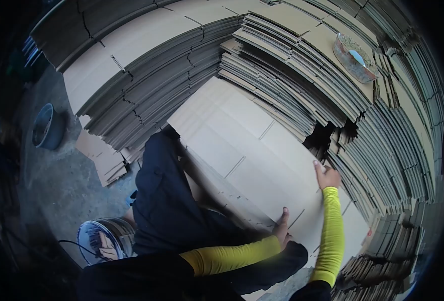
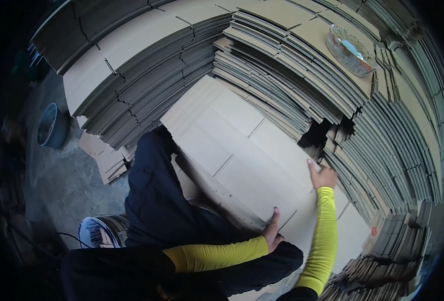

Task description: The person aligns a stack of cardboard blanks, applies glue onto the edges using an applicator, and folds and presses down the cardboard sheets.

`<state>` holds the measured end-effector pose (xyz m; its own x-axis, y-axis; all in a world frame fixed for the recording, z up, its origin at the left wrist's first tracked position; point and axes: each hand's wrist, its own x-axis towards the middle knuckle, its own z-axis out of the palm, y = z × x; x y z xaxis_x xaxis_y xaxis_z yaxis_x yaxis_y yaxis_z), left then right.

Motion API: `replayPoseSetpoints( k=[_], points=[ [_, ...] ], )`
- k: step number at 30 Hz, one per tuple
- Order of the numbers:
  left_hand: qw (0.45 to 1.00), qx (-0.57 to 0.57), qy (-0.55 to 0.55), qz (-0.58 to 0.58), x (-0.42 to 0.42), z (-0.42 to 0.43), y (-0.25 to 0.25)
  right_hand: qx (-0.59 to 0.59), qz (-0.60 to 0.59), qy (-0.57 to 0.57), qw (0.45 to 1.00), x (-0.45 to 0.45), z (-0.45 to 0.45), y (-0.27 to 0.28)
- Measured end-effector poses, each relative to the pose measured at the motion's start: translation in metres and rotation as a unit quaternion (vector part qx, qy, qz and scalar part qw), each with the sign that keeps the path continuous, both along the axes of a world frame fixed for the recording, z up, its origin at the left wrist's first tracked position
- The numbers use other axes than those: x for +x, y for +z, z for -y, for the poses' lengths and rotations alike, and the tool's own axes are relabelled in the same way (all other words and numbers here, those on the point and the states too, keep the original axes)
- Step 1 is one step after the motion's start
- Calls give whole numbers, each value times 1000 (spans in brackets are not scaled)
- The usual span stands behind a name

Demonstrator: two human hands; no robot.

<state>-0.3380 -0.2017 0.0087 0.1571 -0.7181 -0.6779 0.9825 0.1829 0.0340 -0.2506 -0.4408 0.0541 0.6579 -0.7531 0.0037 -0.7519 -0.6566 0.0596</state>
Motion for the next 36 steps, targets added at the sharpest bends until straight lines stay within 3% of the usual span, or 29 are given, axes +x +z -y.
replayPoseSetpoints(
  k=[5,9,11,13,15,17,20,23,25,27,29,30,31,32,34,36],
  points=[
    [996,83,-16,-6,11,10,6,14,-47,0,999,3,4,-32],
    [999,46,-19,-20,4,12,0,-70,73,68,993,-14,-16,-28],
    [990,126,-54,-25,16,9,23,-166,205,142,954,-16,-24,-23],
    [990,131,-61,-6,19,14,27,-24,205,107,973,-22,-47,-14],
    [990,121,-75,16,19,24,15,45,167,90,981,-27,-85,4],
    [988,117,-91,34,15,29,0,93,138,55,985,-41,-97,-13],
    [986,118,-108,52,2,20,-5,54,195,74,976,-53,-104,-42],
    [992,-22,-123,9,1,-15,-5,32,182,50,982,-45,-114,-41],
    [994,-3,-112,10,20,-60,22,37,166,28,985,-40,-120,-40],
    [965,68,-201,157,50,-99,24,33,151,3,988,-37,-126,-41],
    [955,147,-108,236,103,-129,4,23,170,-5,985,-36,-133,-48],
    [931,163,6,327,132,-140,-41,9,187,-11,982,-35,-135,-53],
    [872,287,95,386,169,-150,-10,10,189,-14,982,-35,-137,-62],
    [789,377,169,455,204,-155,-36,-35,232,-5,972,-34,-140,-73],
    [738,450,152,480,275,-172,-57,-79,275,0,958,-37,-145,-79],
    [712,493,163,473,304,-179,-34,-37,281,-8,959,-37,-143,-75]
  ],
)
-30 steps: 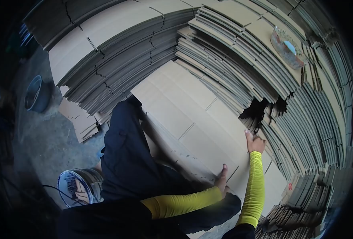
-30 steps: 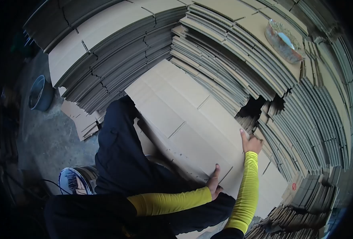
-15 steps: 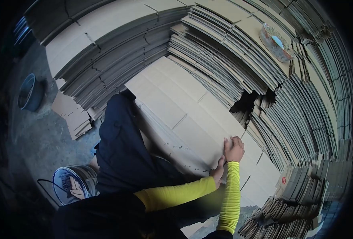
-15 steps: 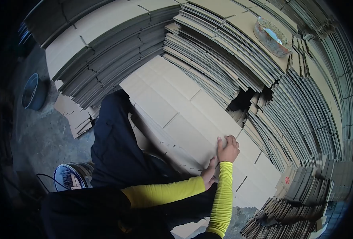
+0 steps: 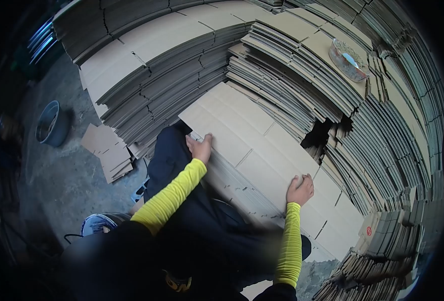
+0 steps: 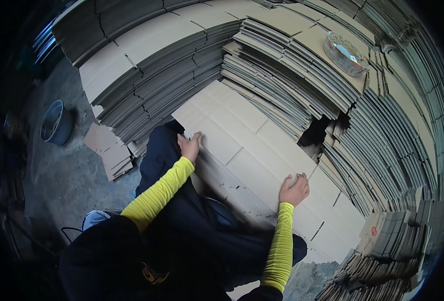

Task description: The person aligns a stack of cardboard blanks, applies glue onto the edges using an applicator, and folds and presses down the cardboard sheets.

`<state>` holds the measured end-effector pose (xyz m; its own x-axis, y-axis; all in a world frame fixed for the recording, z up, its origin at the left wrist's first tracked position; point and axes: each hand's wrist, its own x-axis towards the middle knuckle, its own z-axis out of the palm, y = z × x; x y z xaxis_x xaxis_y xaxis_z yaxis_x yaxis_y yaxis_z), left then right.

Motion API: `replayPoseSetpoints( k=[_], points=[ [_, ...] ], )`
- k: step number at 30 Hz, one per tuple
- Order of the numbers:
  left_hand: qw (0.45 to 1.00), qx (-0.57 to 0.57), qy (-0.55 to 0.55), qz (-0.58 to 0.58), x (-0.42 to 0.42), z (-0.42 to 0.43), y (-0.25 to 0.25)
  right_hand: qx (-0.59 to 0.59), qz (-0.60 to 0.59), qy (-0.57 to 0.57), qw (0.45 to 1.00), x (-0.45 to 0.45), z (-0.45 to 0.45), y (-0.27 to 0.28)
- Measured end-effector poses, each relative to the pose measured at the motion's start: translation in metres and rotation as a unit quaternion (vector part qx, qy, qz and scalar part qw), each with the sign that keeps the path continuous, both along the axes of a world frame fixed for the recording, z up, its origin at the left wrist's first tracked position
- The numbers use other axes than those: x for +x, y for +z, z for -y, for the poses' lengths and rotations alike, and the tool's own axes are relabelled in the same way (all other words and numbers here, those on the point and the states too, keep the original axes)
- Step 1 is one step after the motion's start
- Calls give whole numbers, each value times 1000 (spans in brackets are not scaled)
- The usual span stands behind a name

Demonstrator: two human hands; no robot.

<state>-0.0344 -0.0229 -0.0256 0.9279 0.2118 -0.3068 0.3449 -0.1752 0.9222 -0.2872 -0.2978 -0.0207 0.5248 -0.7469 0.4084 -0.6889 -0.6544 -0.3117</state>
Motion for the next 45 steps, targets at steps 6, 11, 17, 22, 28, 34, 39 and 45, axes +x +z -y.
replayPoseSetpoints(
  k=[6,11,17,22,28,34,39,45],
  points=[
    [989,54,-134,-11,17,12,-30,-9,13,11,1000,-3,-1,1],
    [993,21,-106,-38,12,19,-18,-4,-3,8,1000,0,-2,4],
    [991,36,-121,-42,12,17,-20,0,-13,3,1000,2,0,3],
    [993,30,-110,-11,16,14,-32,-31,-3,0,1000,-1,4,-4],
    [992,49,-113,33,13,10,-48,68,-11,-60,996,13,-2,24],
    [980,135,-100,110,0,4,-29,-14,37,-62,997,18,-8,7],
    [903,-117,-251,330,7,66,67,-9,39,-67,997,18,-7,5],
    [764,42,-420,488,37,206,300,-3,35,-66,997,19,-8,16]
  ],
)
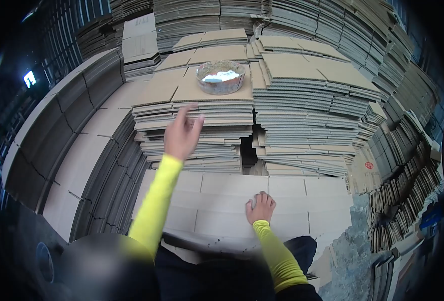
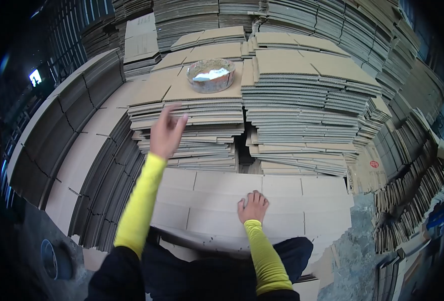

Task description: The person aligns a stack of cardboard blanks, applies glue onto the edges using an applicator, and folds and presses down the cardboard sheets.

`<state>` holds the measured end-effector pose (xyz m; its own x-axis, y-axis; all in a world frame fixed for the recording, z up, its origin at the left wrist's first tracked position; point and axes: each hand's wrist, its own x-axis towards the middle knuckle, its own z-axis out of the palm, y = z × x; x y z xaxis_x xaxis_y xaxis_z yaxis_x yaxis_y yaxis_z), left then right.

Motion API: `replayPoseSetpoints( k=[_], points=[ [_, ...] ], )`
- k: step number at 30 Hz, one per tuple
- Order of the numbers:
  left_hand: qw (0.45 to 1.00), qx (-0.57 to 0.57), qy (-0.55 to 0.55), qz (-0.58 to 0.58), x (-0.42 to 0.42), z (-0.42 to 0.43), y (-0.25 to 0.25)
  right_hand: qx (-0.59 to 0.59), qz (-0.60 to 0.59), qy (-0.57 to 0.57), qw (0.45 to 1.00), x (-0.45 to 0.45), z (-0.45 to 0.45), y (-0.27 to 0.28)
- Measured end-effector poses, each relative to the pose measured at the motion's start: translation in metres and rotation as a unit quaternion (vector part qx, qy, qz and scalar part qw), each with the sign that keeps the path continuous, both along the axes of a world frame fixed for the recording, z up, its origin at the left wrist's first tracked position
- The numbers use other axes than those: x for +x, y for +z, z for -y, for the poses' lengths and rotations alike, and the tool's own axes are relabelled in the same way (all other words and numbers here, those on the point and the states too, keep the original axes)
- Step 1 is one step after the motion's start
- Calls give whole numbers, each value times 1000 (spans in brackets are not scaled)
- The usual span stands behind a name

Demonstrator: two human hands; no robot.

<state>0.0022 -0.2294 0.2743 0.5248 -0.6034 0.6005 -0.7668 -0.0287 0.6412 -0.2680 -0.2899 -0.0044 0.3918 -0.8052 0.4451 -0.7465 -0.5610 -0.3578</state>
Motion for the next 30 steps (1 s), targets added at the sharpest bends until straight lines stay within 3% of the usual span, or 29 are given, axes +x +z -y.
replayPoseSetpoints(
  k=[3,4,8,10,18,20,30],
  points=[
    [996,17,-1,83,31,68,61,-14,6,-5,1000,1,0,-1],
    [989,78,3,125,42,85,73,-8,3,-5,1000,1,0,0],
    [963,206,1,173,63,117,89,-8,1,-7,1000,0,0,-1],
    [961,160,9,227,70,127,88,-9,1,-10,1000,1,0,0],
    [990,103,5,91,82,164,115,9,-21,-16,1000,0,-2,4],
    [983,115,-4,143,79,172,124,5,-9,-11,1000,1,-1,5],
    [976,100,71,180,105,228,99,-6,-13,-15,1000,2,1,1]
  ],
)
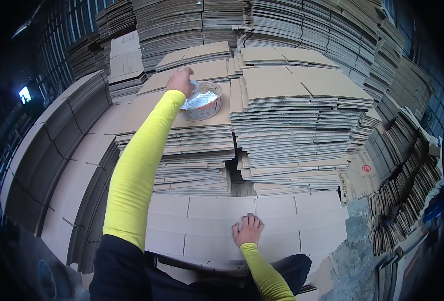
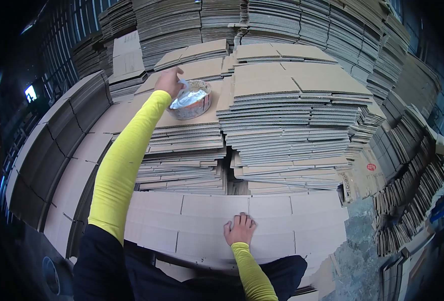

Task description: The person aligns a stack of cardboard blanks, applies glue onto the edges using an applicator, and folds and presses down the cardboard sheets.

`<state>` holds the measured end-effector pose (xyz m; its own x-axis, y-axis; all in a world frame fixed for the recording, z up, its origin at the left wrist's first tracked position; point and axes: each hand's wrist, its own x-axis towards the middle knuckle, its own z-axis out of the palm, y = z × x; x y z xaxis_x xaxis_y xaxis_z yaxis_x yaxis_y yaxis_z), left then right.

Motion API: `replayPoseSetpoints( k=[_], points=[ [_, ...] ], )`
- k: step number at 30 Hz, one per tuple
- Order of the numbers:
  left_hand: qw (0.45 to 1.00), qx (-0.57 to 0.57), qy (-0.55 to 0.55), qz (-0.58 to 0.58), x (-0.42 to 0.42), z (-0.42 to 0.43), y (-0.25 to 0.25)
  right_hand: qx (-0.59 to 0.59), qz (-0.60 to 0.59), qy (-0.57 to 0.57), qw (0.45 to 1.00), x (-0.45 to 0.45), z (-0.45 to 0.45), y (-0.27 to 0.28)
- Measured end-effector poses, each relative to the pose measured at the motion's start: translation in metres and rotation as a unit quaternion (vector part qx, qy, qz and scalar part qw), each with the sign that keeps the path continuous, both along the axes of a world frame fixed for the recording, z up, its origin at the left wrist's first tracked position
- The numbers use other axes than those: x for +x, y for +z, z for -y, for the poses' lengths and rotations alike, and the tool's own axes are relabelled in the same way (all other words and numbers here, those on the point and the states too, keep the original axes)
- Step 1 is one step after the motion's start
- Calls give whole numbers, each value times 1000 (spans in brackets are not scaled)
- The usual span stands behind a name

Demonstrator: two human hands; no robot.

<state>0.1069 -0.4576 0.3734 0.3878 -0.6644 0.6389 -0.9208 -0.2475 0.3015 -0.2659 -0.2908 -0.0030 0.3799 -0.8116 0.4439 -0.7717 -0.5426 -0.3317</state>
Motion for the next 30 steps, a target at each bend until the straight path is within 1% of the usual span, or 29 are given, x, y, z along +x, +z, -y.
replayPoseSetpoints(
  k=[2,4,6,8,12,14,15,17,18,20,22,24,25,26,28,29,30],
  points=[
    [1000,12,6,1,5,2,-6,1,-1,-3,1000,0,0,1],
    [997,77,-11,-29,8,2,-11,7,-2,-3,1000,-1,0,1],
    [997,67,-14,-42,8,4,-14,14,-3,-2,1000,0,0,2],
    [993,69,-39,-90,6,5,-15,9,2,-2,1000,0,-1,2],
    [991,85,-57,-92,4,8,-16,-1,0,-3,1000,-1,-1,-1],
    [984,34,-81,-153,7,5,-17,2,-3,-2,1000,0,-1,0],
    [984,32,-82,-153,8,3,-17,0,-4,-2,1000,-1,0,0],
    [939,-27,-104,-326,11,-3,-17,10,2,0,1000,0,0,-1],
    [939,-28,-104,-327,13,-5,-15,9,2,1,1000,0,0,-1],
    [888,-111,-122,-430,19,-6,-14,10,-2,-2,1000,0,0,-1],
    [897,-114,-114,-412,36,-3,-12,10,-7,-2,1000,0,0,1],
    [824,-171,-180,-510,46,-11,-9,14,-11,1,1000,0,-2,2],
    [800,-163,-203,-540,52,-17,-7,13,-10,-2,1000,-1,-2,2],
    [802,-165,-198,-539,49,-31,-3,12,-9,-3,1000,0,-1,1],
    [737,-225,-247,-588,45,-68,4,19,-13,0,1000,-1,-1,0],
    [723,-226,-260,-599,46,-86,6,22,-16,-3,1000,0,-1,0],
    [725,-229,-250,-599,46,-107,7,26,-17,7,999,1,0,0]
  ],
)
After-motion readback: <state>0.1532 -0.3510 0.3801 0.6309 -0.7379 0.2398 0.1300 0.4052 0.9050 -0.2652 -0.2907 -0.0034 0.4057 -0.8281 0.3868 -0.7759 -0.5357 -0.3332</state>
